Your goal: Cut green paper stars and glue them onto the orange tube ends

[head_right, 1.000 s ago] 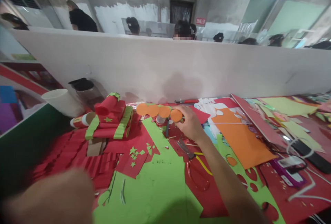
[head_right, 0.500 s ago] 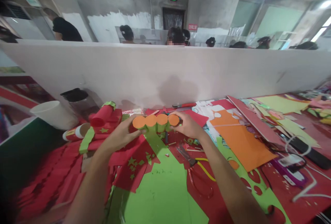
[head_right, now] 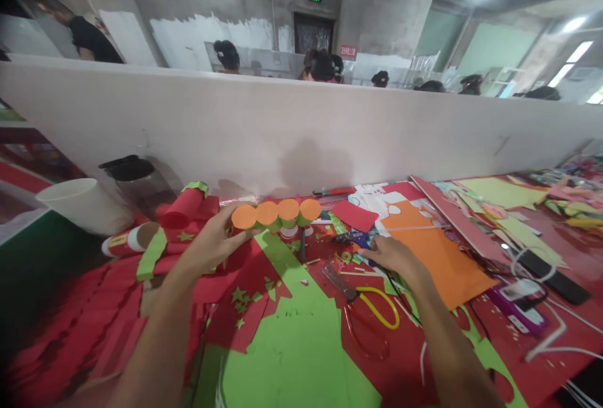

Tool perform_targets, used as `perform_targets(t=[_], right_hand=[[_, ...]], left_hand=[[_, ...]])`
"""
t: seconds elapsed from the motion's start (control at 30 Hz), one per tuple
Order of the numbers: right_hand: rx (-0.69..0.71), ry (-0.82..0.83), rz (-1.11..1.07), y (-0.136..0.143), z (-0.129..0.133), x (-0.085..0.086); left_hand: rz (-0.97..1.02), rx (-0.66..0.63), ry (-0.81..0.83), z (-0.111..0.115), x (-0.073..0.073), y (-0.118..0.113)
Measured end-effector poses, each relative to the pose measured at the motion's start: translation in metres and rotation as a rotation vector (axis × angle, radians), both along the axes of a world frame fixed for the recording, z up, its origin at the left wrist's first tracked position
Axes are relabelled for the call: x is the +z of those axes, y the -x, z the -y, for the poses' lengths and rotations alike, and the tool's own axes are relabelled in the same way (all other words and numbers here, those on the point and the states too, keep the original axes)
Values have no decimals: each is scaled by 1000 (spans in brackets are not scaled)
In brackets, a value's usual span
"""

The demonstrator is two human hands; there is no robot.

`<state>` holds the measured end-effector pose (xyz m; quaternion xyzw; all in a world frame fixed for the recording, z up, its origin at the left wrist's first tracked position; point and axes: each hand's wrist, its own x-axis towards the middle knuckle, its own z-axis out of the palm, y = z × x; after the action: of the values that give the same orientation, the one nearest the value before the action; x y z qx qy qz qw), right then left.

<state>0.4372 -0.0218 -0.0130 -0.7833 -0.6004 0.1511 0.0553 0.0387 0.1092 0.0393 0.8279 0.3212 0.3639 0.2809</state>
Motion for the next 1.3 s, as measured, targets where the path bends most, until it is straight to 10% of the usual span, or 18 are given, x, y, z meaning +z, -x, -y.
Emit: perform_targets(t=[0.33,0.77,1.1,1.3], right_hand=[[86,-106,-199,6,1,-6],[142,-389,-1181,19,16,13],[317,-609,-1175,63,-12,69],[223,-506,-995,80,-25,67]], left_hand=[[83,24,3,2,-4,-8],[188,11,28,-1,-15,-12],[149,33,-65,-3,-20,-14],[120,50,-34,-6,-24,-15]])
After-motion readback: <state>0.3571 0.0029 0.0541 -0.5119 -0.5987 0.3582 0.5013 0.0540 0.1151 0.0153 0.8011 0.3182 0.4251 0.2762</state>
